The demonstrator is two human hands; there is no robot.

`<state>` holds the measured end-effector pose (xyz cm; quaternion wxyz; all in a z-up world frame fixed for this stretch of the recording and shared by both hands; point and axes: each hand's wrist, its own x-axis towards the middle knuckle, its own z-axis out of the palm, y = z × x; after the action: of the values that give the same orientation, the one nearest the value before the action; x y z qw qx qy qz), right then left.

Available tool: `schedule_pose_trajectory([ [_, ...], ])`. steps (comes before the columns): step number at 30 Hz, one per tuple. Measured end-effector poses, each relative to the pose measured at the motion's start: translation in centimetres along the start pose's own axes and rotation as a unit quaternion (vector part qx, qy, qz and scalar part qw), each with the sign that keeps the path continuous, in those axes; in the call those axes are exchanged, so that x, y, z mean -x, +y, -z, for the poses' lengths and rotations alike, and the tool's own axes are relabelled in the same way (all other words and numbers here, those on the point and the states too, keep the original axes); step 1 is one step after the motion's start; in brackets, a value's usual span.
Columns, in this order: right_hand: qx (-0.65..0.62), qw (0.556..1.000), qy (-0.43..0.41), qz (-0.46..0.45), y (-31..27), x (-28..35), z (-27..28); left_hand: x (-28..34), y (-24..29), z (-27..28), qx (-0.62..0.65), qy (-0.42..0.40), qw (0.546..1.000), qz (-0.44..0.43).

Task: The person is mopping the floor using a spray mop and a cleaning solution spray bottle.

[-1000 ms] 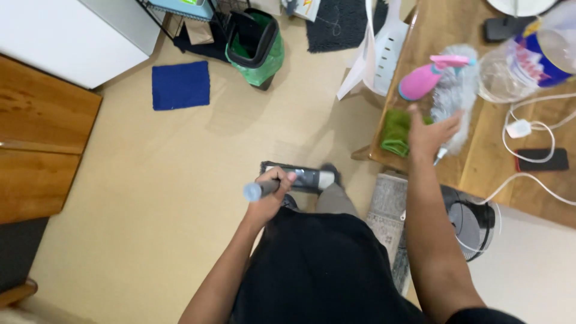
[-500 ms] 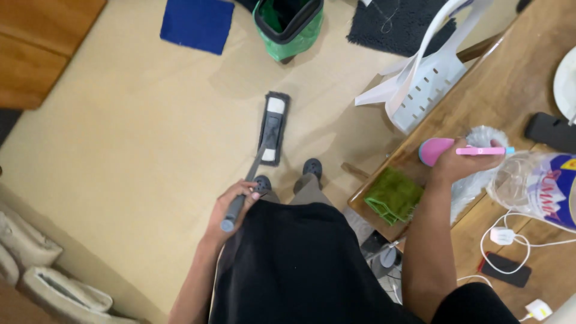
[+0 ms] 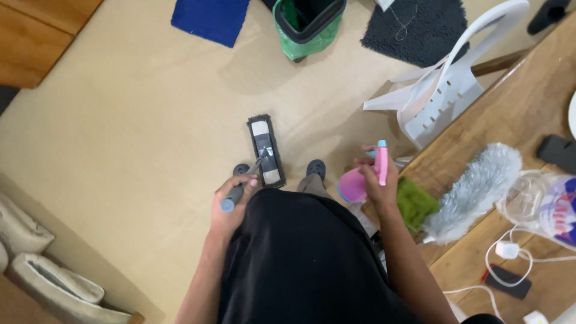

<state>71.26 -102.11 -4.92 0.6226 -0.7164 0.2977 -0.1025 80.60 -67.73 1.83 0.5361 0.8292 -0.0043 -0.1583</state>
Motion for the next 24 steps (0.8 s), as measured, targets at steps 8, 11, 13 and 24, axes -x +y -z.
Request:
schedule_pose_trajectory([
  [8, 0.174, 0.975, 0.098, -0.094, 3.0, 9.0, -6.7, -2.3, -5.3, 6.1, -0.016, -0.228, 0.969, -0.097],
  [11, 0.234, 0.95, 0.128, -0.16, 0.3, 13.1, -10.1, -2.7, -7.3, 9.3, -0.047, -0.301, 0.933, -0.19],
  [13, 0.234, 0.951, 0.111, -0.171, 0.2, 15.9, -11.5, -2.8, -7.1, 11.2, -0.066, -0.322, 0.905, -0.271],
  [24, 0.031, 0.985, -0.168, 0.005, -2.2, 20.5, -17.1, -1.1, -3.7, 7.1, 0.022, -0.441, 0.888, -0.129],
])
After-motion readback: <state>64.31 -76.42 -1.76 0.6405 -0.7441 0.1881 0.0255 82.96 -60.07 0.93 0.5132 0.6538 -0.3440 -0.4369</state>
